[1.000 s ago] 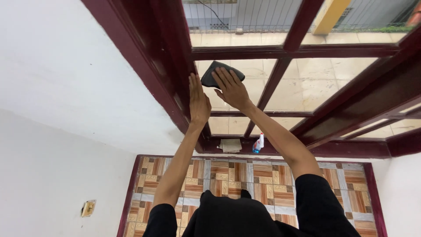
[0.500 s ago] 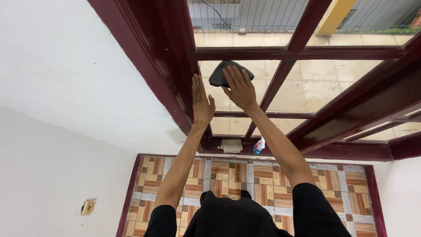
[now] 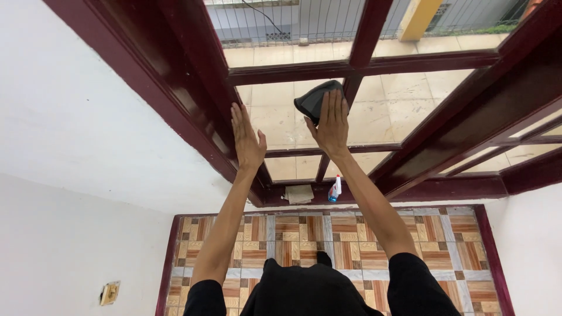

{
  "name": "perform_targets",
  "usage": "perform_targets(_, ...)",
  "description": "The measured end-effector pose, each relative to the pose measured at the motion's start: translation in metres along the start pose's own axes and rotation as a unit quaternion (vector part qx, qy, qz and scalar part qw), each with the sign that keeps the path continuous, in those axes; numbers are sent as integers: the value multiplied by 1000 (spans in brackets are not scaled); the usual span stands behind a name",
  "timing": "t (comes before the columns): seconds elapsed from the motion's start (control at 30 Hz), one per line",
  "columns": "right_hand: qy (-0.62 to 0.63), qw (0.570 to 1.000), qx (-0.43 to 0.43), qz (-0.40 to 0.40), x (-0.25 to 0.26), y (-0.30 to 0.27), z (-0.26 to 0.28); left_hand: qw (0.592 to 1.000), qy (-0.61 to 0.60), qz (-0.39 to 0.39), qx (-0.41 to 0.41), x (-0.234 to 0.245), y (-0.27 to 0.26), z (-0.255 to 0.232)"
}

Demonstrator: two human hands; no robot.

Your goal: Cleaning multiple panes of a window using a spray bottle and a cloth.

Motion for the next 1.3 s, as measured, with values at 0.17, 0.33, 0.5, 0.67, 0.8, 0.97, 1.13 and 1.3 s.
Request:
perform_targets(0.17, 38, 999, -13, 11, -3, -2, 6, 1000, 8, 4, 1, -3, 0, -2)
perform_targets(0.33, 80, 997, -11, -7, -3, 5, 7, 1000, 12, 1, 4, -3, -1, -2)
perform_targets(0.5, 53, 997, 36, -45, -9, 12, 14, 1000, -5, -17, -13, 3, -3, 0)
perform_targets(0.67, 52, 992, 105, -48, -17, 18, 45, 1000, 9, -19, -17, 5, -4, 1)
perform_targets(0.8, 42, 979, 181, -88, 4, 33, 84, 999, -11, -34, -38, 10, -5, 4)
perform_targets(0.97, 60, 966, 226, -107, 13, 53, 132, 996, -6, -61, -60, 11, -5, 14)
perform_targets(1.13, 57, 963, 241, -107, 16, 59, 152, 994, -12, -83, -70, 18, -7, 13)
perform_targets(1.3, 36, 974, 214, -70, 16, 57, 137, 990, -11, -110, -93, 20, -9, 12)
Point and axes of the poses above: each hand's wrist, its own y-axis towards the middle knuckle, its own x-axis out of the back of the hand, z = x × y, the point moved 8 cm from there along y, towards the middle knuckle, and after that the axes turned 12 degrees about z, right-handed, at the moved point
